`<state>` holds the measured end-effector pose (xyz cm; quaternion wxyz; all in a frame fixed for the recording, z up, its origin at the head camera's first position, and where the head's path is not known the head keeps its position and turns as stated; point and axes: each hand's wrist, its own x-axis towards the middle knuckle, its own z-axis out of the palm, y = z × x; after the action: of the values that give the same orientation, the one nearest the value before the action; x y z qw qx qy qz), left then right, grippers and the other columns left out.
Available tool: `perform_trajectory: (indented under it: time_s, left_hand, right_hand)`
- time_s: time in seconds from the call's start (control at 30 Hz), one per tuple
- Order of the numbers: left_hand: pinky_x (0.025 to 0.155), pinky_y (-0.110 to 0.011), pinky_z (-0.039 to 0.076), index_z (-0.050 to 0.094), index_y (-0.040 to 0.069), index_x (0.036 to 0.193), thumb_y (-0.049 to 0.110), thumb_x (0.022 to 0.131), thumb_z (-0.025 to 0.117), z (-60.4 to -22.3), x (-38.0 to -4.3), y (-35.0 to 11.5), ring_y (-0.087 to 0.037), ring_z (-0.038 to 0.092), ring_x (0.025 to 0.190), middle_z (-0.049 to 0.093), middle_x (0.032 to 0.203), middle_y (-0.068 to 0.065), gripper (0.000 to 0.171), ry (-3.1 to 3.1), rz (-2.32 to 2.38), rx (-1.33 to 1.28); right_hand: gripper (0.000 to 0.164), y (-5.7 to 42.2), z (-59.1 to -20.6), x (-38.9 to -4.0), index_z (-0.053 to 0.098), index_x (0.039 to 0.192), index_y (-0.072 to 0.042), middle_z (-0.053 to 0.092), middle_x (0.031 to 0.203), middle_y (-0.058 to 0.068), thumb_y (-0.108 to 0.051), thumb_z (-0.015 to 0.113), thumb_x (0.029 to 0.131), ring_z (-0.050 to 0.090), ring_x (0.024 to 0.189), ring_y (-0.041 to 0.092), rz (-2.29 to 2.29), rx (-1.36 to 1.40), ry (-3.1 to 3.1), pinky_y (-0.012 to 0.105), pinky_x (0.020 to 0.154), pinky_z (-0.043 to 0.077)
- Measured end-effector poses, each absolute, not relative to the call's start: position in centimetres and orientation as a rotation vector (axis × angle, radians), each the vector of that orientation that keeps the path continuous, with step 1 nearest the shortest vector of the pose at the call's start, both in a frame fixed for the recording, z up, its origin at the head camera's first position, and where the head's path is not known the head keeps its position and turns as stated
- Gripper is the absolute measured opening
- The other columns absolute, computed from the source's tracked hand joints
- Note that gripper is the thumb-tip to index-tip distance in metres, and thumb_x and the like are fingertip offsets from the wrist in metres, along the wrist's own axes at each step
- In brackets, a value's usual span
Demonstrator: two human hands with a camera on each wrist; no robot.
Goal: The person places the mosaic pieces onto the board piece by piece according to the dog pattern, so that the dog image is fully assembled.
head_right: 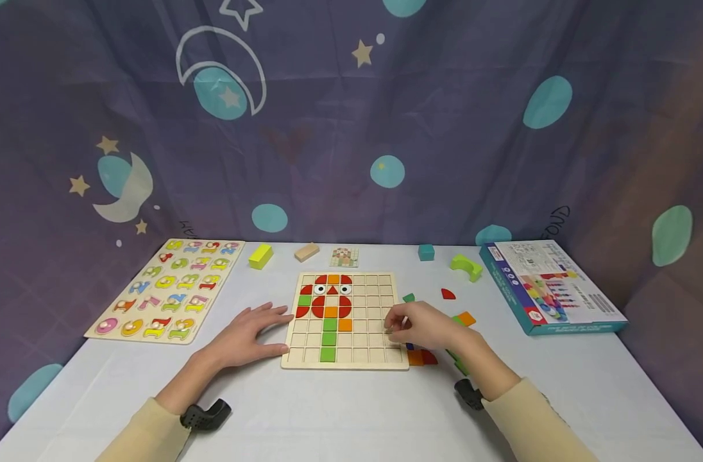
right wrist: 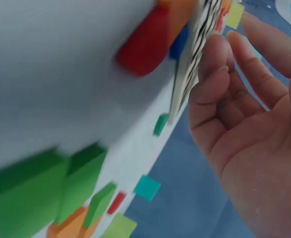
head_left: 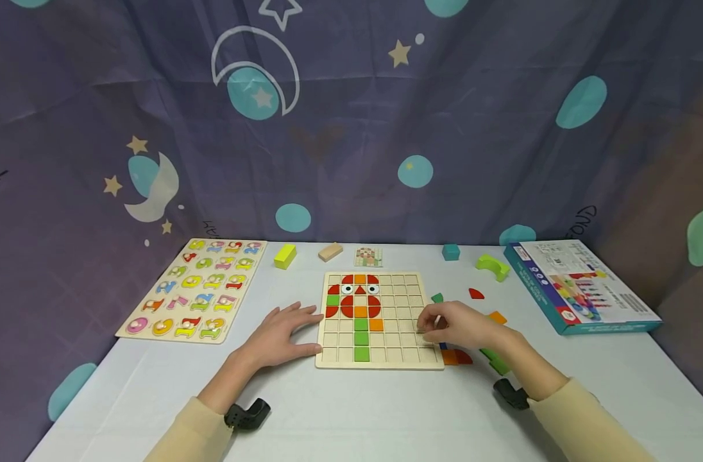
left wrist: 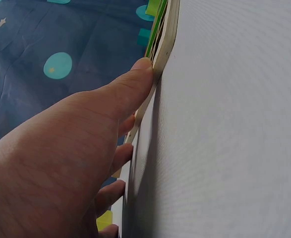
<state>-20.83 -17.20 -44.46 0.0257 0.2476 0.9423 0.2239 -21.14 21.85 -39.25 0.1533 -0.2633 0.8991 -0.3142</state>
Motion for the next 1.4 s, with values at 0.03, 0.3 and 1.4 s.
perform_trajectory:
  time_s: [0.03, 0.3, 1.4]
  left_hand:
    - [0.116, -0.062, 0.017, 0.062, 0.022, 0.141, 0.059, 0.086, 0.073, -44.5, -20.8, -17.2, -0.033, 0.032, 0.146, 0.049, 0.152, -0.002, 0.067, 2.914, 0.689, 0.766]
    - [0.117, -0.062, 0.017, 0.062, 0.023, 0.141, 0.060, 0.086, 0.072, -44.6, -20.9, -17.3, -0.032, 0.032, 0.147, 0.049, 0.152, -0.002, 0.067, 2.915, 0.687, 0.774]
    - [0.117, -0.062, 0.017, 0.062, 0.021, 0.141, 0.058, 0.086, 0.073, -44.3, -20.8, -17.2, -0.033, 0.031, 0.147, 0.049, 0.152, -0.003, 0.067, 2.906, 0.705, 0.759]
  right_hand:
    - [0.012, 22.1, -39.2, -20.9, 0.067, 0.101, -0.010, 0.057, 0.084, -0.003, -0.014, 0.075, 0.092, 0.055, 0.074, 0.017, -0.901, -0.758, 2.576, 0.025, 0.064, 0.047]
    - [0.015, 24.1, -39.6, -19.4, 0.069, 0.102, -0.012, 0.060, 0.087, -0.005, -0.012, 0.077, 0.089, 0.056, 0.079, 0.016, -0.874, -0.743, 2.551, 0.025, 0.066, 0.051]
    - [0.022, 24.6, -40.0, -18.8, 0.066, 0.099, -0.012, 0.054, 0.084, -0.003, -0.009, 0.082, 0.085, 0.052, 0.078, 0.016, -0.718, -0.619, 2.652, 0.025, 0.067, 0.049]
